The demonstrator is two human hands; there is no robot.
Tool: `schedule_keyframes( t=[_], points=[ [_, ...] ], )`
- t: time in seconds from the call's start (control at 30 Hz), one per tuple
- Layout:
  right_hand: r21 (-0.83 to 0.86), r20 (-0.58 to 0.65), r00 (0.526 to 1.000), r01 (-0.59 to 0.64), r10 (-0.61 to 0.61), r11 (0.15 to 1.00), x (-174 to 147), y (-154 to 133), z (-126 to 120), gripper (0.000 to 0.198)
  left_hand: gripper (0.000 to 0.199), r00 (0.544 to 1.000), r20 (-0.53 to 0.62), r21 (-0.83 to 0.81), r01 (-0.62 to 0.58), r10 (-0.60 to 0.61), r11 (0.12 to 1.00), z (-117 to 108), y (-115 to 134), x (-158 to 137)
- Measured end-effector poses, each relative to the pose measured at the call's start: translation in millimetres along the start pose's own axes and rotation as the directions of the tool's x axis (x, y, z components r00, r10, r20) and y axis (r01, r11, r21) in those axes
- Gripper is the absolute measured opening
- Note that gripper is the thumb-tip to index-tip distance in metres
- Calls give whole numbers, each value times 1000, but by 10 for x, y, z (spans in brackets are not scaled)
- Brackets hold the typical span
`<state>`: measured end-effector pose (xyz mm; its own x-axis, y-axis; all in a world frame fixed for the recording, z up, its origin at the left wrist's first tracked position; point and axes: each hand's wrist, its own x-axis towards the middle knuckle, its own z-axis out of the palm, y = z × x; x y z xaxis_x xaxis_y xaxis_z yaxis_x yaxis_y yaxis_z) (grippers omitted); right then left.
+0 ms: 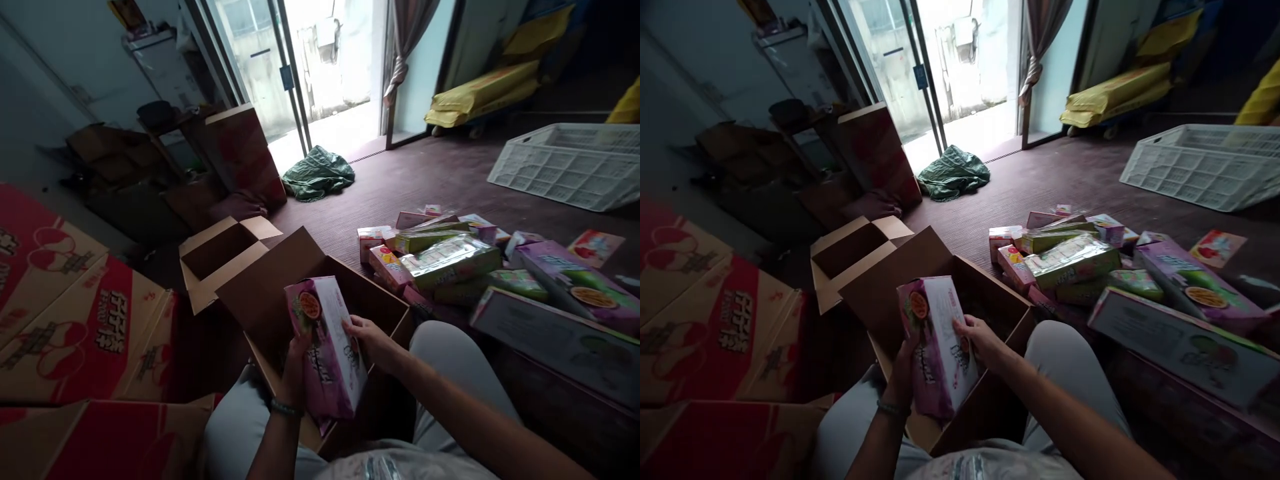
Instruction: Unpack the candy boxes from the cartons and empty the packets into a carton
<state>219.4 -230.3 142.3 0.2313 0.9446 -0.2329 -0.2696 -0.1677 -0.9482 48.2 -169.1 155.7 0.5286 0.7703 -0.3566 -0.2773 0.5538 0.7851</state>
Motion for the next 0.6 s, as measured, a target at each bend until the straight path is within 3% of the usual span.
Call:
schedule_keyframes(
  t=[0.03,0.07,0.1,0.13,0.17,0.2,0.23,0.27,0.33,0.43,0.5,0.6],
  points=[
    [-163,-148,981,100,-124,982,9,48,-4,53,52,1000,-4,21,-18,18,1000,-5,9,16],
    [-361,-234,926,200,-296,911,-2,75,-6,52,50,999,-5,44,-32,33,999,-24,10,31],
    [-558,-204,855,299,-477,775,-34,77,-1,49,49,999,6,72,-38,37,997,-53,4,41],
    [-709,-56,789,400,-612,581,-81,57,12,46,49,999,26,102,-39,36,994,-87,-8,45],
    [-781,170,732,509,-660,363,-138,19,38,43,48,998,53,133,-41,34,990,-120,-22,42],
    [-772,399,680,611,-615,174,-195,-29,75,41,48,996,81,167,-44,31,985,-150,-38,34],
    [-727,572,639,685,-514,43,-245,-80,120,41,47,994,104,200,-45,24,979,-174,-55,24],
    [-685,675,615,728,-406,-36,-283,-126,167,41,46,993,120,227,-40,13,973,-194,-73,13],
    [-660,740,625,745,-248,-92,-312,-191,245,40,49,991,135,267,-16,-21,964,-231,-108,2],
    [-641,767,633,764,-106,-80,-281,-242,264,18,52,993,89,310,45,-76,950,-334,-134,43],
    [-606,795,603,795,-57,-38,-248,-305,237,8,41,997,14,304,74,-82,950,-440,-115,109],
    [-578,810,578,815,-95,31,-200,-506,237,14,21,977,2,212,206,-211,955,-574,-39,215]
  ],
)
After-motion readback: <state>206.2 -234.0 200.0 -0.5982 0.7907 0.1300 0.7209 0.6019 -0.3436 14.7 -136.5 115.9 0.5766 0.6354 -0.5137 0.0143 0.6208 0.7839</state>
